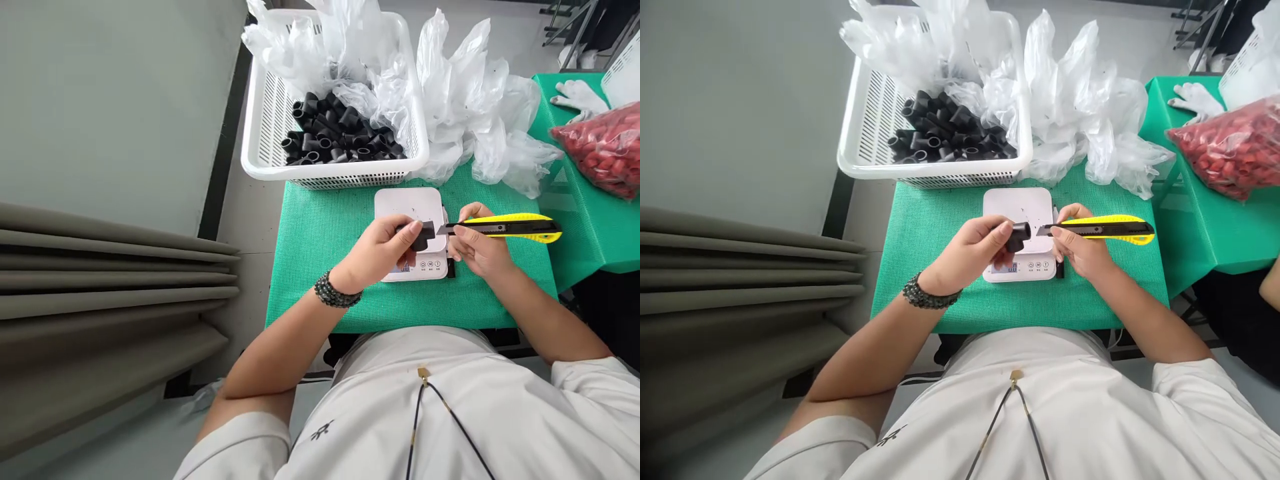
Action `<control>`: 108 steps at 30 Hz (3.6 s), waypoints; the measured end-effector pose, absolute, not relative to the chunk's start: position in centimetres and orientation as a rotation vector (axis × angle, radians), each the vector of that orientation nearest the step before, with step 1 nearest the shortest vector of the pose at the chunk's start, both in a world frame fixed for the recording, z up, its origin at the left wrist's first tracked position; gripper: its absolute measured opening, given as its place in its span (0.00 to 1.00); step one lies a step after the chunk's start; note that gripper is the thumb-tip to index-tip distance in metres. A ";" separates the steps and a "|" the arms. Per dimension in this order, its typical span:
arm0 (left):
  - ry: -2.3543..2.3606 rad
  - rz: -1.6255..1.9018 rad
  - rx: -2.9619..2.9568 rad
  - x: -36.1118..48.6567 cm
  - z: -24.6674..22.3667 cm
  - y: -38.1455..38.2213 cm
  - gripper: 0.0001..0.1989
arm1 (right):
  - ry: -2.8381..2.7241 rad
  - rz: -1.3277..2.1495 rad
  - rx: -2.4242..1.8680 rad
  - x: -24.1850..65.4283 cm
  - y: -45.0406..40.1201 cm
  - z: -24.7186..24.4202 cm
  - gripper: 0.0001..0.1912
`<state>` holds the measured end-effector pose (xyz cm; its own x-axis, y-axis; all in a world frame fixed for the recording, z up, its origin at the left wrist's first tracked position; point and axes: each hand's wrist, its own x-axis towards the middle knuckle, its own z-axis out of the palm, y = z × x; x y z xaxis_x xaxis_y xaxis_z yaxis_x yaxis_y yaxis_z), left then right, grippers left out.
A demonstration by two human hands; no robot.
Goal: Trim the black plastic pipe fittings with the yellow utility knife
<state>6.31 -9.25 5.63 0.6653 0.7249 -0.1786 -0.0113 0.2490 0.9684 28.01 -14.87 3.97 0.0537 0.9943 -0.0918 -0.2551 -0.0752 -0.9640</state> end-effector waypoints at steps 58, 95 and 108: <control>0.836 1.074 2.180 6.6 0.4 -7.9 0.13 | -1.407 1.144 -1.392 30.8 -16.1 4.7 0.32; 0.600 0.984 1.807 6.5 0.9 -8.0 0.26 | -1.616 0.900 -1.357 31.1 -16.6 4.1 0.25; 0.630 0.932 1.829 6.2 1.1 -7.7 0.28 | -1.567 0.952 -1.405 31.4 -16.5 3.3 0.26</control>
<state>6.21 -7.67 1.09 0.5760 0.7501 0.3249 0.0228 -0.4121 0.9109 31.36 -16.49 3.31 -0.0542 0.9952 0.0820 0.3862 0.0966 -0.9173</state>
